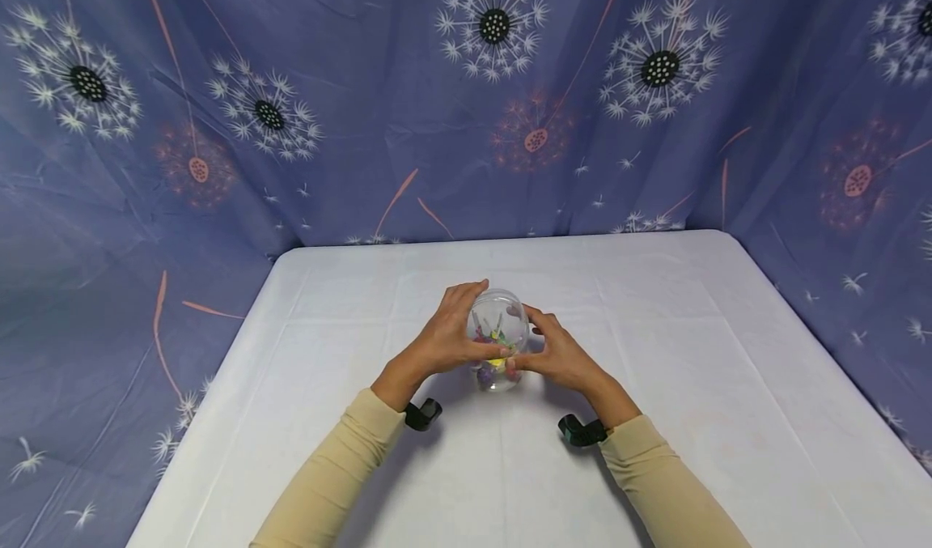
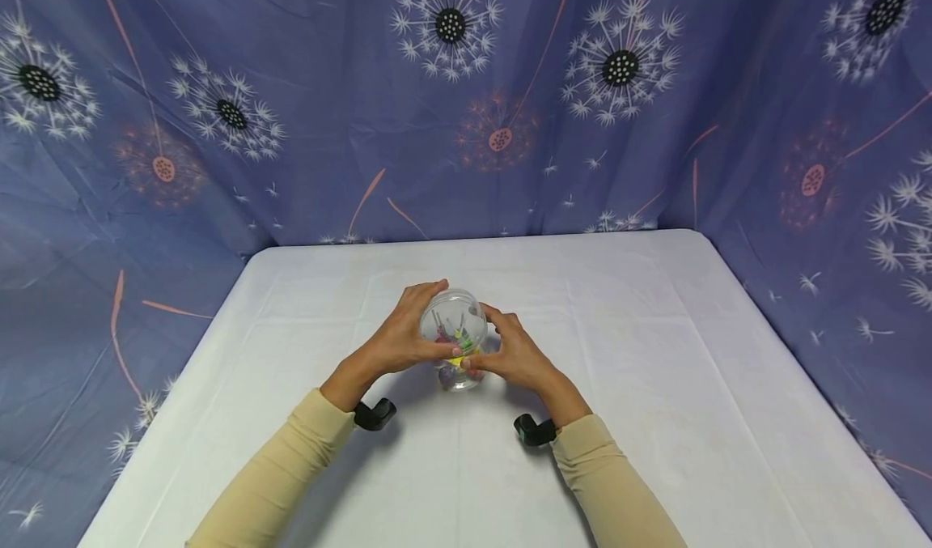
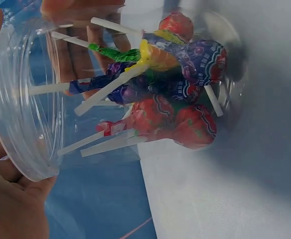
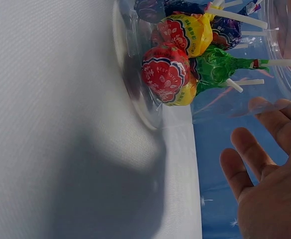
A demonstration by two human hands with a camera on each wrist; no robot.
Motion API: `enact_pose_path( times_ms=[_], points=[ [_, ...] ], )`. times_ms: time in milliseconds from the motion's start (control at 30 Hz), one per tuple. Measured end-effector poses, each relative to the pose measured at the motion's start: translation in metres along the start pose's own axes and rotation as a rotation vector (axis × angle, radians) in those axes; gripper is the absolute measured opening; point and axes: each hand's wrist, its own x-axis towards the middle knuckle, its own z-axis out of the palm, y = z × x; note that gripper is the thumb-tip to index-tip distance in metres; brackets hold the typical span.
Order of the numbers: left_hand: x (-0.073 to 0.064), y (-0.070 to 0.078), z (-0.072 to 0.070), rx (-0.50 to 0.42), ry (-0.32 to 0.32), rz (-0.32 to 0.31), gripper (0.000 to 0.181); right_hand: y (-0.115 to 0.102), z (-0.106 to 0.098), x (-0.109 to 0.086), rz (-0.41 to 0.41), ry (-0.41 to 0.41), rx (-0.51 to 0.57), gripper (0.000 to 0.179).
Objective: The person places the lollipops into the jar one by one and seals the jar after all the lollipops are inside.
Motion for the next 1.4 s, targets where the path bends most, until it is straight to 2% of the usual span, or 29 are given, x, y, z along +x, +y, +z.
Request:
enact_pose_path(
  times_ms=[133, 333, 533, 733, 1000, 1200, 1400],
  points=[
    [0.001, 0.001, 0.002, 0.065, -0.002, 0.033, 0.105, -0.002, 0.000, -0.001, 0.008, -0.001, -0.004, 0.092],
    [0.003, 0.004, 0.003, 0.146, -0.020, 0.048, 0.107, -0.002, 0.000, 0.000, 0.028, -0.002, -0.001, 0.090],
    [0.004, 0.004, 0.005, 0.164, -0.027, 0.058, 0.109, 0.000, 0.001, 0.000, 0.046, 0.005, 0.005, 0.090],
    [-0.005, -0.005, 0.008, 0.074, -0.013, -0.065, 0.119, -0.001, 0.001, 0.001, 0.010, 0.001, 0.004, 0.095],
    [-0.016, -0.014, 0.011, -0.053, 0.044, -0.174, 0.113, -0.002, 0.001, -0.001, 0.032, 0.003, 0.006, 0.097],
    [-0.020, -0.018, 0.018, -0.134, 0.054, -0.212, 0.108, -0.002, 0.001, -0.001, 0.041, 0.012, 0.007, 0.096],
    [-0.019, -0.015, 0.017, -0.132, 0.090, -0.201, 0.100, 0.000, 0.001, -0.001, 0.016, 0.007, 0.009, 0.094]
  ],
)
